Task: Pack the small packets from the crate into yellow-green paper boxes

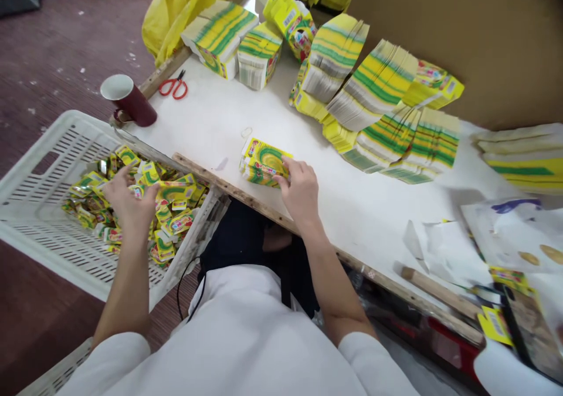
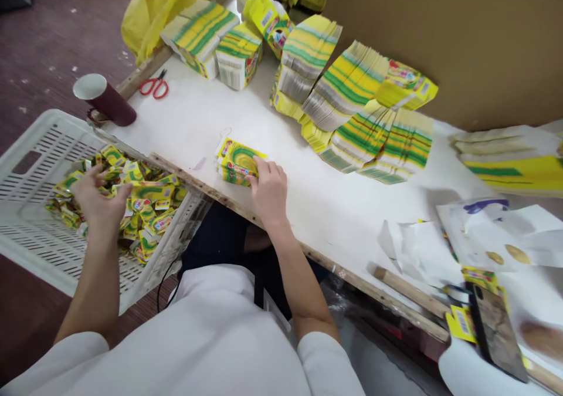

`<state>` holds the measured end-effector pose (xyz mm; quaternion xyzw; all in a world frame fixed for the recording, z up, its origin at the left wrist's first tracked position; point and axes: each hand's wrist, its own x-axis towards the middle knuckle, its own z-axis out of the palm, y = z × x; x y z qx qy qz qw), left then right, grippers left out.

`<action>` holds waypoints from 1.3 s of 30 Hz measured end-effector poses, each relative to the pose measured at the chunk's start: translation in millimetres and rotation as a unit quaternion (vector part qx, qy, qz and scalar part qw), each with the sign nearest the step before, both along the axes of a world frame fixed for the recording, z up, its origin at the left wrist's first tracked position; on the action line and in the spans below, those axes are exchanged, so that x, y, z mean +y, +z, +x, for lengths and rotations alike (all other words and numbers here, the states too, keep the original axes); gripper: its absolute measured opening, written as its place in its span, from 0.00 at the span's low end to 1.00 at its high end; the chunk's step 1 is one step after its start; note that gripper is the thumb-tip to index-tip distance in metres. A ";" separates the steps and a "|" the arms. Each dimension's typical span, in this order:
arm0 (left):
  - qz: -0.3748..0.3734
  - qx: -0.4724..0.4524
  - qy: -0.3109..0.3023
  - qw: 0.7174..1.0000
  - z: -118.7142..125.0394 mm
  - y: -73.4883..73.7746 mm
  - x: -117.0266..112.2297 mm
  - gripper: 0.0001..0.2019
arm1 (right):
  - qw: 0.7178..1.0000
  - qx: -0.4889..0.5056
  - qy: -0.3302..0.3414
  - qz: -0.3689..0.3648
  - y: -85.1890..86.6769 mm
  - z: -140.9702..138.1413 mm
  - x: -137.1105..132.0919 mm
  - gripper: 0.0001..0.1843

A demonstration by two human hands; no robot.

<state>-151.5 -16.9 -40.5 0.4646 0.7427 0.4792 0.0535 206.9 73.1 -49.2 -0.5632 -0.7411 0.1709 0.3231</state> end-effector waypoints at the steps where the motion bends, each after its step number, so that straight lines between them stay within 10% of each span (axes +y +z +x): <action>1: 0.014 0.042 0.034 0.998 1.4 -0.4 -0.1 0.34 | 1.000 -0.001 -0.002 0.002 0.7 0.1 -0.4 0.19; 3: 0.035 0.034 0.036 0.998 22.7 1.1 0.6 0.35 | 1.000 0.020 -0.010 0.022 6.9 -1.1 -7.5 0.21; 5: 0.027 -0.098 -0.097 0.990 63.5 3.1 1.4 0.31 | 0.997 0.065 -0.002 0.029 16.9 -4.4 -21.5 0.25; 9: 0.043 -0.362 -0.331 0.870 158.7 -0.8 1.8 0.41 | 0.973 0.200 0.093 -0.067 28.9 -16.1 -60.9 0.29; 14: 0.069 -0.474 -0.281 0.832 218.0 -3.2 7.3 0.31 | 0.887 0.387 0.153 -0.198 18.3 -28.7 -101.3 0.30; 22: 0.023 -0.441 -0.267 0.857 206.9 4.7 2.1 0.37 | 0.922 0.334 0.115 -0.158 10.6 -16.8 -95.3 0.19; 28: 0.028 -0.426 -0.305 0.852 179.1 6.0 2.7 0.15 | 0.960 0.254 0.115 -0.027 23.2 10.2 -84.4 0.10; 31: 0.015 -0.393 -0.393 0.831 155.6 18.0 6.3 0.30 | 0.979 0.171 0.100 0.052 25.7 21.5 -81.8 0.14; 35: -0.009 -0.189 -0.477 0.858 139.7 38.8 7.6 0.58 | 0.978 0.029 0.118 0.167 26.9 23.0 -83.6 0.16; 39: -0.170 -0.002 -0.486 0.857 159.3 40.7 4.0 0.46 | 0.973 0.035 0.152 0.172 28.5 10.9 -90.1 0.20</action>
